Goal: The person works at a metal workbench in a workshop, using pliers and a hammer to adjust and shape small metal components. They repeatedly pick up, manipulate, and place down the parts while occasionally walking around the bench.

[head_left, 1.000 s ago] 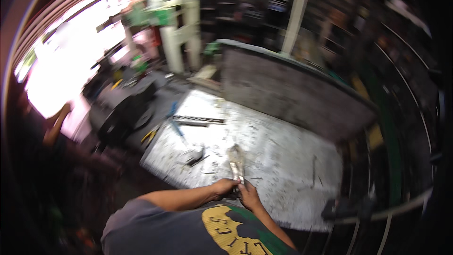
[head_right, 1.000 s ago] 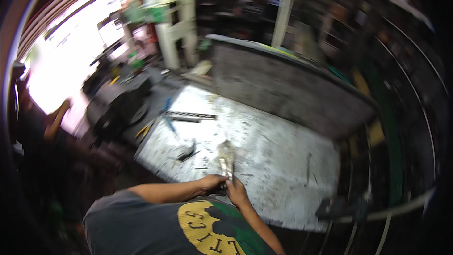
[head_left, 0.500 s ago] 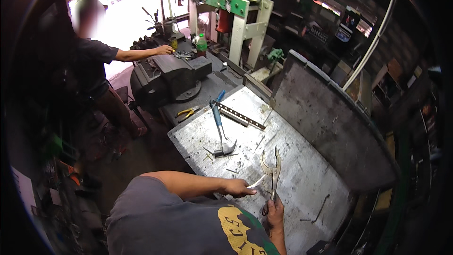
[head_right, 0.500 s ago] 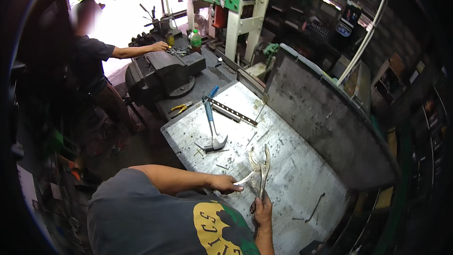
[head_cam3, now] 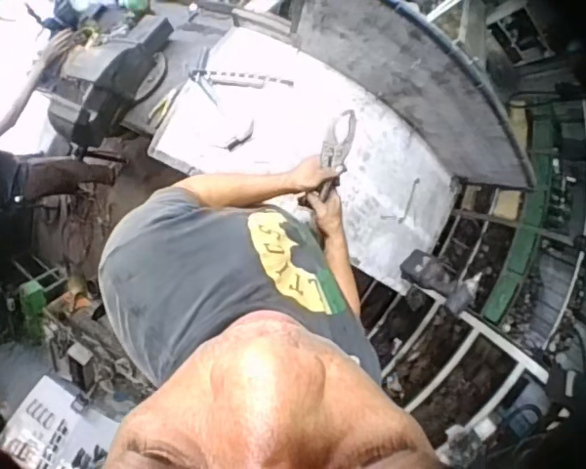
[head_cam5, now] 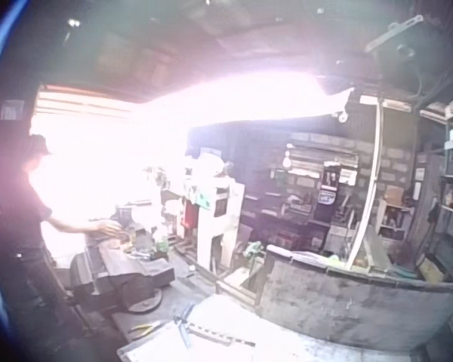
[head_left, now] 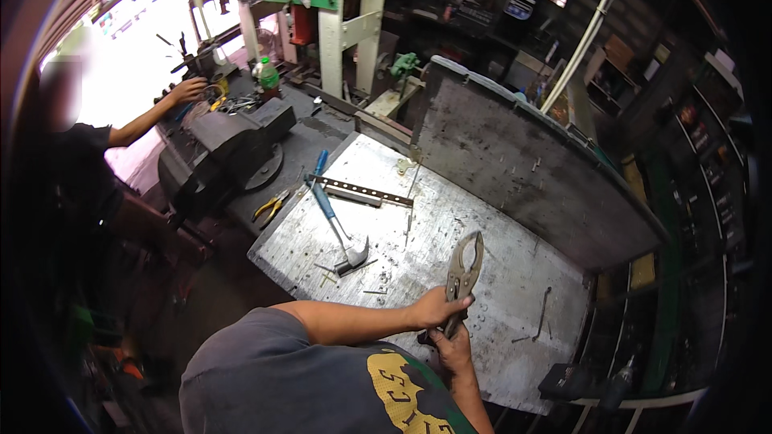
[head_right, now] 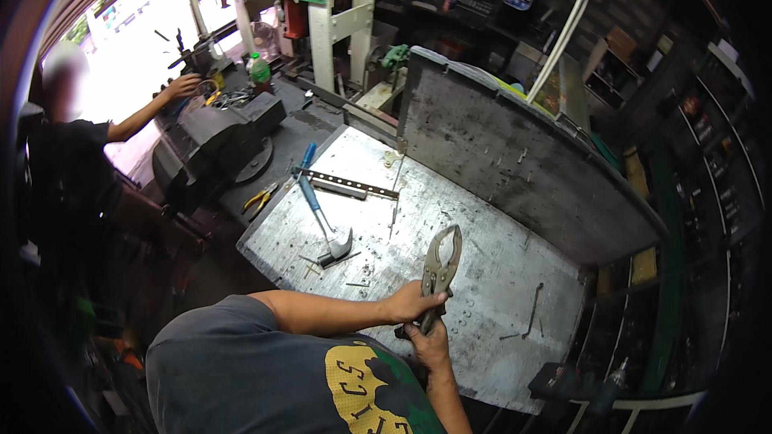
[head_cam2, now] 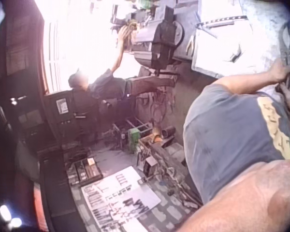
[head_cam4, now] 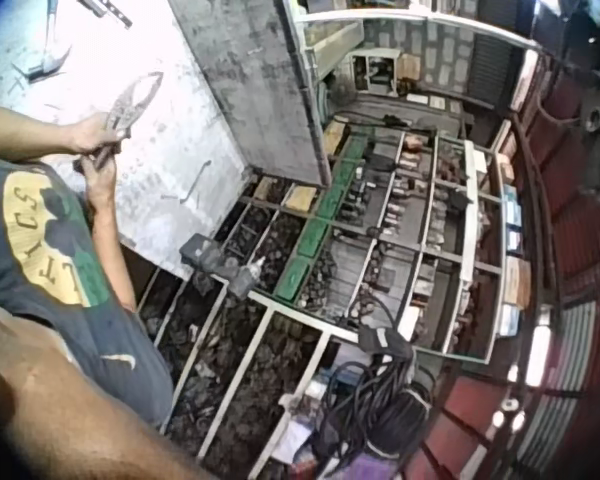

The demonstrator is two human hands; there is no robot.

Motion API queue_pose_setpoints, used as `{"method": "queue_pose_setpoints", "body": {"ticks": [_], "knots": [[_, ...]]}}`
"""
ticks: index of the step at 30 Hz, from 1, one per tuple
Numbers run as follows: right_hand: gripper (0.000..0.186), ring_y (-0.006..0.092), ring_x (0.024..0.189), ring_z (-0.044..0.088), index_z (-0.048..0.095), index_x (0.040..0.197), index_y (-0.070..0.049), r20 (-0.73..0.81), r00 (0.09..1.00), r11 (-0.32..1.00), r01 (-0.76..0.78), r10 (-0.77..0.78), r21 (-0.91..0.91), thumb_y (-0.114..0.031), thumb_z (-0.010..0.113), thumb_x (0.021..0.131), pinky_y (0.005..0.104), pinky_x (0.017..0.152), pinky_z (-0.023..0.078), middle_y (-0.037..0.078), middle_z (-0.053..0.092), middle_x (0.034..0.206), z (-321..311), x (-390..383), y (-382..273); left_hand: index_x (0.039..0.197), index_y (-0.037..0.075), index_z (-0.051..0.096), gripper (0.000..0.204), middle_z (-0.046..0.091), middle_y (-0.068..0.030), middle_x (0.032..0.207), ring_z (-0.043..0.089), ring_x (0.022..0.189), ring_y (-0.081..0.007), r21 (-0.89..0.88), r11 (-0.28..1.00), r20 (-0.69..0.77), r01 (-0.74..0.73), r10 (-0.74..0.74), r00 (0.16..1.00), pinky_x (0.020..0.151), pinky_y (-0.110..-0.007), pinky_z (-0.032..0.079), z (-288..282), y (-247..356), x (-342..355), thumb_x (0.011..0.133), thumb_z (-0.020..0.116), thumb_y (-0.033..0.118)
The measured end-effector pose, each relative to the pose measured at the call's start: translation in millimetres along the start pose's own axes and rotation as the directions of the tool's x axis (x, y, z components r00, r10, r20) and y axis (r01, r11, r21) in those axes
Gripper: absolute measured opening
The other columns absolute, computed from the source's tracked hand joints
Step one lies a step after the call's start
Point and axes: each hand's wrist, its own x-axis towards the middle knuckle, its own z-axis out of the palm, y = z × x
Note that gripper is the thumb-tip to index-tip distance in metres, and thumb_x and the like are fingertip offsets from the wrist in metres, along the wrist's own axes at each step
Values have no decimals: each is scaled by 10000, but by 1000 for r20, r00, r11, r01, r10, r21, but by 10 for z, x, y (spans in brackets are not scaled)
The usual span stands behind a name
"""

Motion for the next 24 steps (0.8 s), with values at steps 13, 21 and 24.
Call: {"method": "queue_pose_setpoints", "body": {"ticks": [13,21,24], "knots": [[301,203,1036,678,630,1267,-23,87,974,579,-196,210,791,-170,656,1005,368,917,554,80,698,1119,523,-335,261,1154,-11,691,318,722,-61,1015,653,907,-137,-149,976,291,156,-108,951,815,-321,549,-339,-19,-316,1082,601,285],[287,178,832,702,653,1157,-2,-71,969,782,-146,237,606,-255,679,1024,341,761,581,74,711,985,679,-77,56,1033,-5,698,371,707,-40,897,623,777,-119,-23,999,36,-46,47,998,701,-302,513,-370,228,-130,1057,635,360],[278,234,867,730,667,1151,7,65,969,693,-215,237,688,-239,674,1020,369,791,603,128,734,1037,627,-157,54,1236,-27,693,388,747,-82,1109,665,1010,-164,-56,998,224,-26,38,974,947,-345,523,-486,255,-127,1022,686,297]]}}
